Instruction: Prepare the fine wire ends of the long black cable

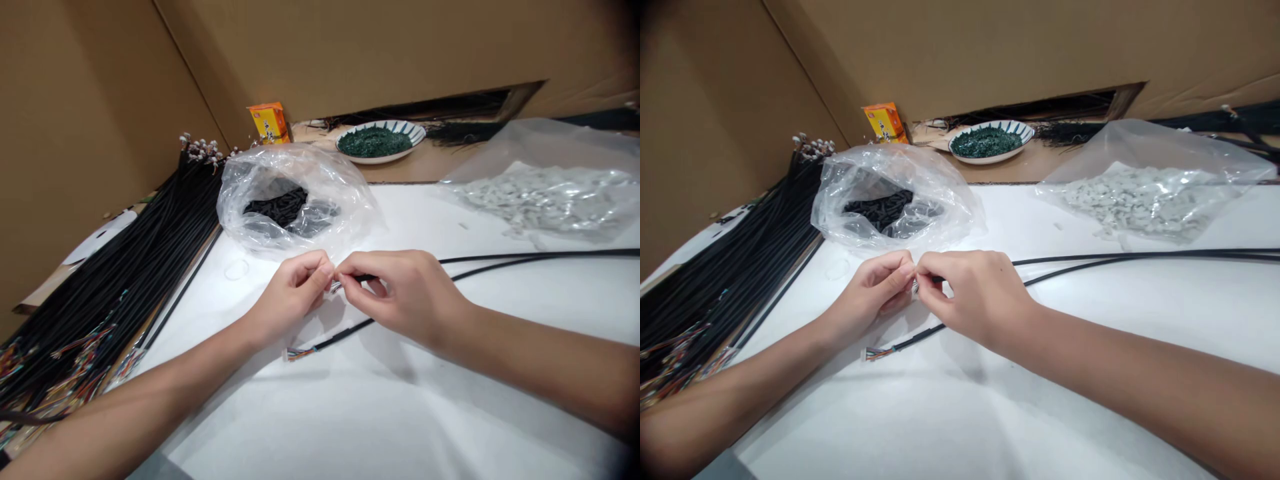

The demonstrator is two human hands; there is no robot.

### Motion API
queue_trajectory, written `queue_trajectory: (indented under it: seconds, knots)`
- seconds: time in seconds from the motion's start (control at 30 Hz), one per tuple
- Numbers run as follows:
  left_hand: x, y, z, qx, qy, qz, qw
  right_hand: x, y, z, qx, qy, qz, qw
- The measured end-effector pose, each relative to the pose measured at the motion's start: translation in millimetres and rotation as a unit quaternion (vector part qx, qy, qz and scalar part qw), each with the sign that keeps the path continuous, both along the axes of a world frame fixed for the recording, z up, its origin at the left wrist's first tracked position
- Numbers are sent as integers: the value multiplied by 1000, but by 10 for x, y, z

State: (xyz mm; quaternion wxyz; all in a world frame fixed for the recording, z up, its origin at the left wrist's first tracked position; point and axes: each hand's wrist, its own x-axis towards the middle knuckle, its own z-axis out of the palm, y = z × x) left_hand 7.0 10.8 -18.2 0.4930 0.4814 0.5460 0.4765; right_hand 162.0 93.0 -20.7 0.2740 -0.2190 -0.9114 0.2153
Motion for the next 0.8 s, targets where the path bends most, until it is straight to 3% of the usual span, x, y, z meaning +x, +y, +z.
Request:
queue_trajectory:
  seconds: [0.3,0.43,0.53,0.63,0.8]
  knots:
    - [-37,25,-22,-10,-92,-8,996,15,36,10,-27,-19,58,998]
    - [-45,25,-14,-9,-112,1,994,23,47,-48,44,-8,85,995]
    - [-50,27,-4,-13,-122,5,992,11,54,-103,95,-2,57,994]
    - [-49,34,5,-13,-136,9,991,3,73,-131,119,11,27,992]
    - [-41,44,5,-13,-145,-7,989,20,98,-120,138,80,58,985]
